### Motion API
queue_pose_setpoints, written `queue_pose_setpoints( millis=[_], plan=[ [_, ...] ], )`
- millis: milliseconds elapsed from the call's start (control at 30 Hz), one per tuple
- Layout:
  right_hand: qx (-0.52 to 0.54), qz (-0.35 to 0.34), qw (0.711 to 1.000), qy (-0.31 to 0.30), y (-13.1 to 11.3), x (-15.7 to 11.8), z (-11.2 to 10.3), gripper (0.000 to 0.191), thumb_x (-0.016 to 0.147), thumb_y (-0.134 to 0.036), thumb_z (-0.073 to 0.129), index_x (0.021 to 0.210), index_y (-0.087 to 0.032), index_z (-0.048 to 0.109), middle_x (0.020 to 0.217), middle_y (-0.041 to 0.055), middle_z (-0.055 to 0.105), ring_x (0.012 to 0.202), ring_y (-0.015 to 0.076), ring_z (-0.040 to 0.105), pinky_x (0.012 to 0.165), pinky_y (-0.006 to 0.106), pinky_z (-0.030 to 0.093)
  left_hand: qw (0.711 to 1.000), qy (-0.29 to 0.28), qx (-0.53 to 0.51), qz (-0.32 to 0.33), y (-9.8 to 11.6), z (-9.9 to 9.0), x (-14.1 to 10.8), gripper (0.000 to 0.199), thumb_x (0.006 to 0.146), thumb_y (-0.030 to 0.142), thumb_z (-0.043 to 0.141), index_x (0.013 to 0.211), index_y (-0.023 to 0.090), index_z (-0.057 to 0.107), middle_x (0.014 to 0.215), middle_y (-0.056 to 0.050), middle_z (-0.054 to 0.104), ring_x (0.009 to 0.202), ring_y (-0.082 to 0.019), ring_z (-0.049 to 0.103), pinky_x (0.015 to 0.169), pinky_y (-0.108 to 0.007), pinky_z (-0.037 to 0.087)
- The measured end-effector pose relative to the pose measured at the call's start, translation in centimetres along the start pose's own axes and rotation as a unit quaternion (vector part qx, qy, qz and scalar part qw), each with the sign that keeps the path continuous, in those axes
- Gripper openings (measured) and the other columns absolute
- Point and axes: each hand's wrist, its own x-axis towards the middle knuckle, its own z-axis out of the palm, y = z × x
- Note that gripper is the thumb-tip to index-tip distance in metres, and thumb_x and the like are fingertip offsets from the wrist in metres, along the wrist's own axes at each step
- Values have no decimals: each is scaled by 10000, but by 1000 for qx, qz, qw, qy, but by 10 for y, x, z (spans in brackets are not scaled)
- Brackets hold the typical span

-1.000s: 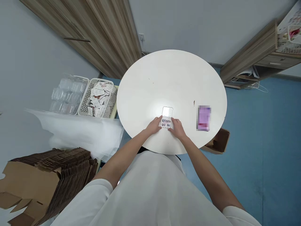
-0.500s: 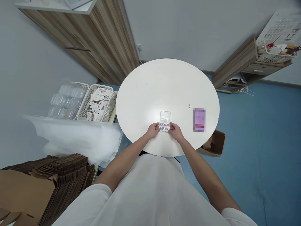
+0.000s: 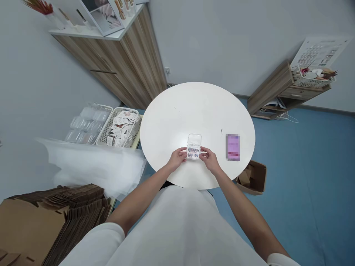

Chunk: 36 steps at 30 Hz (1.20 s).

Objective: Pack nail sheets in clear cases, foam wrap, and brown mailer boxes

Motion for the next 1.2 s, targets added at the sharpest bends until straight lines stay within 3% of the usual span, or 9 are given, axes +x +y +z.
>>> queue_pose_setpoints(
  millis=[233, 367, 467, 700, 900, 1200],
  plan=[
    [-5, -11, 1000, -8, -4, -3, -6, 450, 625, -301, 655, 1062, -240, 564, 1107, 63, 530, 792, 128, 563, 756, 336, 467, 1000, -1, -21, 17, 7, 0, -6, 454, 635, 306, 711, 1042, 177, 560, 856, -65, 647, 749, -132, 603, 740, -328, 468],
    [26, 29, 999, 18, -6, 4, -13, 435, 678, -376, 628, 1082, -240, 546, 1144, 62, 534, 871, 149, 579, 820, 345, 465, 999, -8, -28, 20, 7, 1, -8, 446, 636, 301, 712, 1037, 175, 563, 856, -62, 647, 746, -128, 603, 735, -321, 469],
    [80, 68, 994, -6, -11, 14, -15, 390, 723, -422, 583, 1064, -236, 551, 1145, 56, 557, 921, 156, 582, 834, 326, 476, 999, -13, -27, 18, 6, 3, -10, 447, 628, 296, 719, 1032, 172, 571, 836, -57, 645, 726, -123, 599, 733, -324, 470],
    [108, 68, 991, -31, -22, 28, -12, 417, 700, -384, 616, 1074, -225, 523, 1074, 67, 624, 819, 153, 614, 773, 333, 493, 999, -37, -21, -10, 5, 6, -13, 458, 617, 288, 732, 1032, 166, 583, 841, -62, 650, 721, -115, 595, 747, -324, 472],
    [133, 31, 987, -85, -31, 20, -14, 328, 667, -399, 648, 952, -259, 568, 1120, 40, 593, 929, 174, 586, 772, 353, 483, 997, -40, -67, -28, 8, 5, -15, 452, 613, 260, 741, 1023, 151, 585, 832, -62, 651, 703, -108, 598, 730, -307, 482],
    [149, 50, 979, -129, -22, 3, -12, 221, 644, -325, 666, 844, -248, 611, 1294, 16, 453, 1123, 206, 471, 820, 348, 475, 993, -9, -113, -40, 10, 8, -17, 427, 628, 200, 732, 1021, 149, 574, 807, -57, 653, 703, -102, 601, 727, -285, 487]
  ],
)
